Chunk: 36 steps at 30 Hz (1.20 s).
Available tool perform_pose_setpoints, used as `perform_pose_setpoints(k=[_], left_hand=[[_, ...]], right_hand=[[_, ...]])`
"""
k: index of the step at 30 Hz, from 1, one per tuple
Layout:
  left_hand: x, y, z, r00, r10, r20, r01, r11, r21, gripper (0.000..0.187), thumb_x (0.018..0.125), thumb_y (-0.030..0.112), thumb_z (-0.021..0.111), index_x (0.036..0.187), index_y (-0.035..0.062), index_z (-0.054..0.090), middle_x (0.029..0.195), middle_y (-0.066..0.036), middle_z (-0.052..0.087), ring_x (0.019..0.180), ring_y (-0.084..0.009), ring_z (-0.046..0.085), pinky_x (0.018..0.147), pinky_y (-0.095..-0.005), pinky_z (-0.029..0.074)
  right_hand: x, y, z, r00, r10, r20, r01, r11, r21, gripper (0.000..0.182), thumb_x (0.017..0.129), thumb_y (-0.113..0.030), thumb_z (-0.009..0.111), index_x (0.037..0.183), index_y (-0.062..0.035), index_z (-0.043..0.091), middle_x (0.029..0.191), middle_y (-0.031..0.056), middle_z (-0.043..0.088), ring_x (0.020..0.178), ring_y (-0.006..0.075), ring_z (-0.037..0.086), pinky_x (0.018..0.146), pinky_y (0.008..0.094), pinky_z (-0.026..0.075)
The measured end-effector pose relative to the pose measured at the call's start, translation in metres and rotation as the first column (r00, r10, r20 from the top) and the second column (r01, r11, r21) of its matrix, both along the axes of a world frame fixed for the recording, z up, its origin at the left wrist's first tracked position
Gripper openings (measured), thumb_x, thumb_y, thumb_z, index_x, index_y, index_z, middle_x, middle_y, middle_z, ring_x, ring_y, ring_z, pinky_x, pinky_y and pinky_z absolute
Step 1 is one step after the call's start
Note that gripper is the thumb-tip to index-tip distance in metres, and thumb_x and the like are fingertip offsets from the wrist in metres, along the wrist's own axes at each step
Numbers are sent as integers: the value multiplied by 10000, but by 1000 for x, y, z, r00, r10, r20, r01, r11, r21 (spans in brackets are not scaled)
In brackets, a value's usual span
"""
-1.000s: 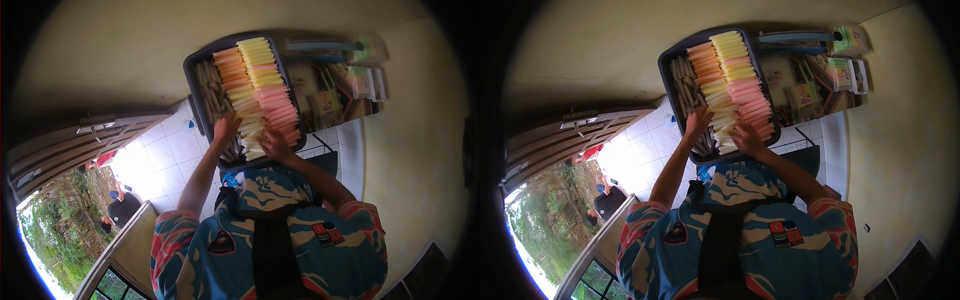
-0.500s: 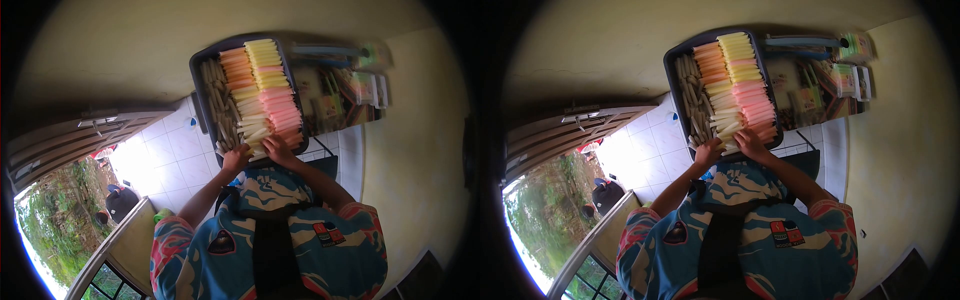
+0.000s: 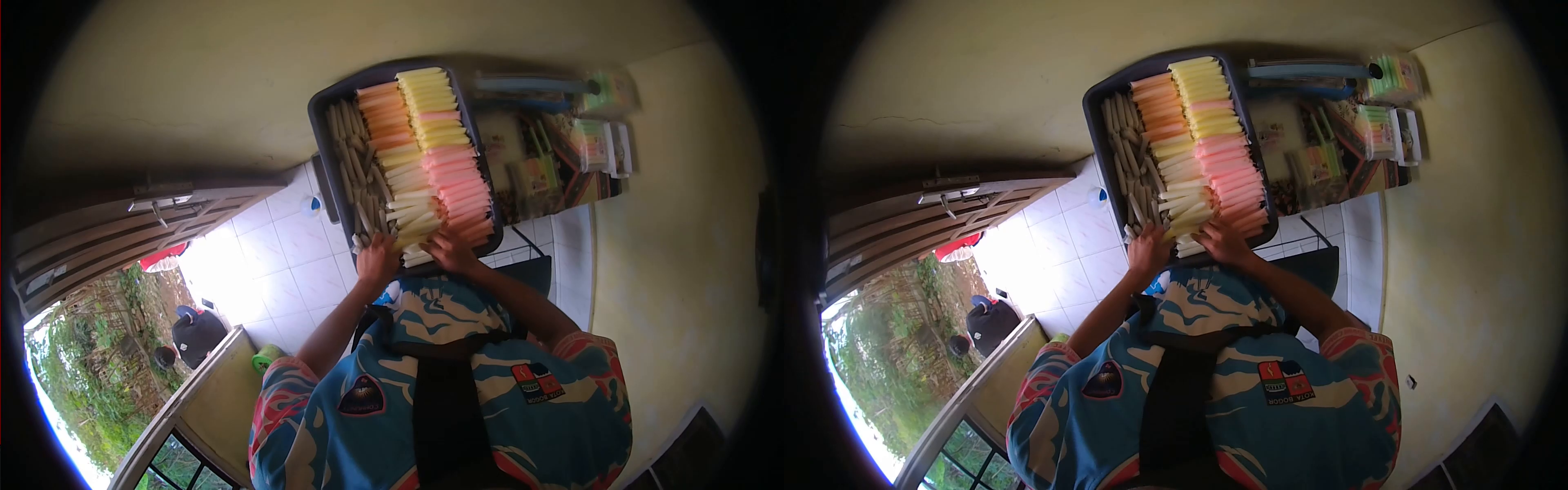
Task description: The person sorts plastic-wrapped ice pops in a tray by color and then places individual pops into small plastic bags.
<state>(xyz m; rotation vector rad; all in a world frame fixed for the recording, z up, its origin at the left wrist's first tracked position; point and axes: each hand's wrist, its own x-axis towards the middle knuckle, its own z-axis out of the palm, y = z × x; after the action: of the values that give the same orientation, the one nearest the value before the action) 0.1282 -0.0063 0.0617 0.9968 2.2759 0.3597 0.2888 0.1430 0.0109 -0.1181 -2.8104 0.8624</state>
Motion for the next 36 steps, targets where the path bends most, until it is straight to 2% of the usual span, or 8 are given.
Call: perform_pose_setpoints(k=[9, 13, 16, 17, 23, 27, 32, 36], left_hand=[[-19, 11, 19, 990, -100, 101, 109, 990, -90, 358, 773, 334, 714, 1039, 102, 657, 913, -160, 677, 869, -360, 659, 762, -472, 518], [-45, 16, 9, 987, 51, 151, -59, 997, 53, 299, 800, 340, 695, 990, 111, 664, 787, -184, 669, 792, -386, 650, 685, -484, 510], [-81, 31, -8, 956, 235, 177, -272, 935, 229, 292, 816, 337, 682, 962, 84, 671, 755, -223, 645, 761, -425, 627, 659, -496, 499], [-95, 40, -9, 951, 267, 156, -300, 917, 262, 289, 819, 332, 678, 959, 79, 674, 751, -230, 639, 757, -434, 620, 657, -496, 496], [-149, 94, -43, 977, 206, 59, -214, 905, 368, 274, 840, 315, 660, 888, 47, 689, 767, -211, 649, 756, -403, 635, 659, -456, 506], [-172, 122, -64, 990, 124, 68, -140, 932, 334, 257, 823, 279, 657, 978, 78, 691, 880, -215, 660, 850, -407, 629, 767, -470, 510], [-189, 132, -87, 994, 78, 77, -99, 938, 333, 258, 817, 279, 657, 974, 77, 692, 888, -224, 657, 858, -408, 627, 768, -476, 505], [-192, 131, -88, 990, 62, 129, -103, 933, 344, 272, 817, 294, 660, 959, 65, 693, 869, -224, 658, 844, -412, 628, 752, -477, 507]], right_hand=[[-3, -11, 13, 998, -53, -40, 53, 999, -1, 223, 743, -135, 683, 961, -88, 697, 964, 92, 576, 958, 285, 562, 817, 418, 469], [-8, 6, 33, 994, -97, -39, 90, 984, -155, 189, 762, -95, 685, 946, -55, 672, 972, 121, 593, 936, 309, 584, 853, 420, 479], [-33, 31, 40, 994, -107, 26, 110, 959, -262, 144, 748, -45, 661, 891, -36, 662, 859, 109, 597, 833, 299, 600, 738, 395, 490], [-46, 41, 42, 990, -130, -58, 114, 967, -228, 99, 774, -27, 636, 872, -20, 647, 837, 114, 600, 817, 309, 605, 724, 386, 495], [-132, 87, 47, 982, -189, -6, 187, 973, -136, 121, 805, -17, 580, 910, -4, 639, 852, 130, 608, 859, 332, 606, 750, 412, 505], [-181, 103, 12, 976, -129, 178, 126, 992, 27, 156, 797, -13, 533, 910, -7, 641, 867, 168, 616, 865, 345, 619, 734, 425, 514], [-205, 100, -15, 894, -120, 432, 33, 978, 204, 136, 798, -55, 527, 869, -23, 639, 870, 180, 620, 840, 366, 621, 723, 445, 508], [-200, 97, -21, 954, -89, 285, 21, 972, 234, 90, 753, -37, 584, 827, -20, 632, 817, 168, 618, 788, 357, 641, 698, 434, 532]])
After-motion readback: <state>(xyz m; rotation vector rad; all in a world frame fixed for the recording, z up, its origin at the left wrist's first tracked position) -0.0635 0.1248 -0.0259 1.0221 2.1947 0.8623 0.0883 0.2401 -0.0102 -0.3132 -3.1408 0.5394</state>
